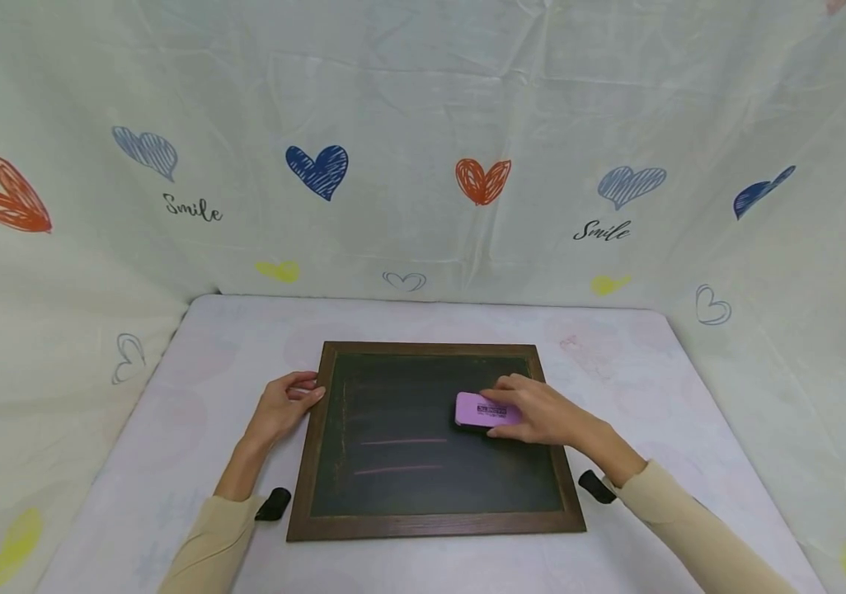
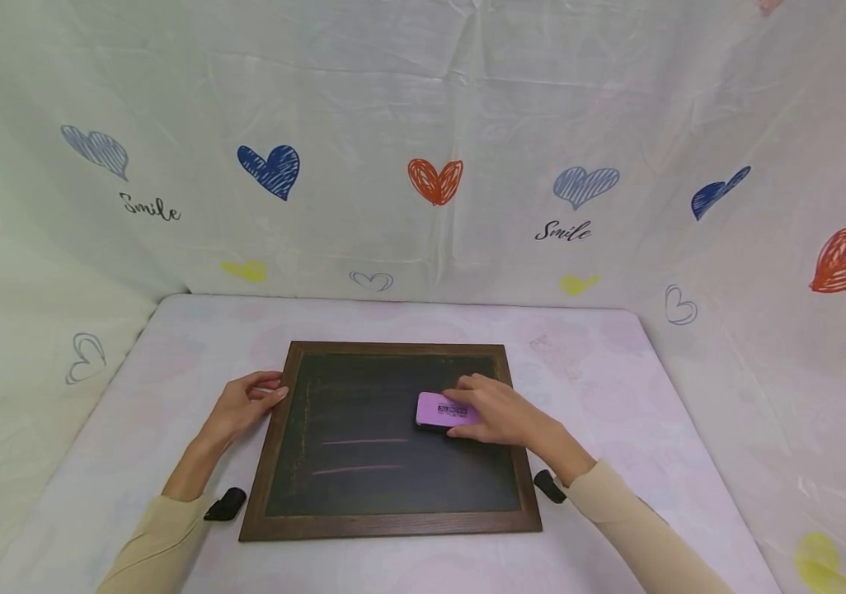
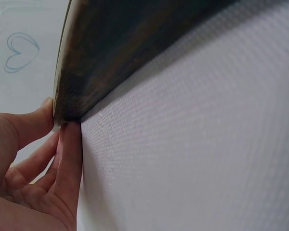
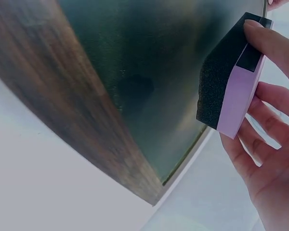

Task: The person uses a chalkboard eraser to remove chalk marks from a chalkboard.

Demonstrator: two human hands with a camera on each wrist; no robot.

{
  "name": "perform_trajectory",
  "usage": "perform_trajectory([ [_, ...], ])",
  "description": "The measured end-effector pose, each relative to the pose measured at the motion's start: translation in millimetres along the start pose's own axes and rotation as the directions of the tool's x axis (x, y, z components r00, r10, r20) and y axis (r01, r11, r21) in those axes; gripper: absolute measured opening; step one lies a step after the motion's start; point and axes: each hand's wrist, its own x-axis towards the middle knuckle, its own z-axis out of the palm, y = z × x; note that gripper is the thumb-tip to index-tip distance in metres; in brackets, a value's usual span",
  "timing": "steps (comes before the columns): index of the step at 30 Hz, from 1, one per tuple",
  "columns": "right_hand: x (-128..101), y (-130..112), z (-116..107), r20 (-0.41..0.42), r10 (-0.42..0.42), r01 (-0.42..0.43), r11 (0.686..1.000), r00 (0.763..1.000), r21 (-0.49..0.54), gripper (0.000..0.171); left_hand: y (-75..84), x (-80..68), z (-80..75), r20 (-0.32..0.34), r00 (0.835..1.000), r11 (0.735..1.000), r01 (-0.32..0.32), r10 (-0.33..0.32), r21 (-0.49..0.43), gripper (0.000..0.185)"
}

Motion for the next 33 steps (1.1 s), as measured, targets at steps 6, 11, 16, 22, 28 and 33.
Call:
perform_trajectory([
  [6, -8.5, -1.9, 1.7, 0.027, 0.006, -0.007, 1.0, 1.0, 0.031, 0.055, 0.2, -0.7, 1.2, 0.006, 1.0, 1.0, 0.007, -0.007, 0.0, 0.045],
  [11, -13.1, -5.2, 5.5, 0.028, -0.012, 0.011, 0.999, 1.0, 0.046, 0.055, 3.4, -2.8, 1.0, 0.002, 1.0, 1.0, 0.019, -0.019, 0.007, 0.045],
  [16, -15.9, -8.9, 9.9, 0.044, -0.011, 0.008, 0.998, 0.999, 0.064, 0.056, 5.1, -3.0, 1.4, 0.002, 1.0, 1.0, 0.025, -0.025, 0.017, 0.045],
  [22, -16.7, -14.9, 14.1, 0.053, -0.008, 0.004, 0.998, 0.999, 0.068, 0.058, 3.7, -2.5, 2.2, -0.003, 1.0, 1.0, 0.021, -0.021, 0.017, 0.046],
  [28, -12.4, -19.0, 16.5, 0.046, -0.026, 0.025, 0.999, 0.999, 0.032, 0.058, 1.6, -1.8, 2.8, -0.006, 1.0, 1.0, 0.022, -0.022, 0.018, 0.046],
  [33, -7.4, -21.7, 17.2, 0.033, -0.057, 0.057, 0.998, 0.998, 0.01, 0.058, -0.4, -0.5, 2.6, -0.008, 1.0, 1.0, 0.02, -0.02, 0.017, 0.046],
])
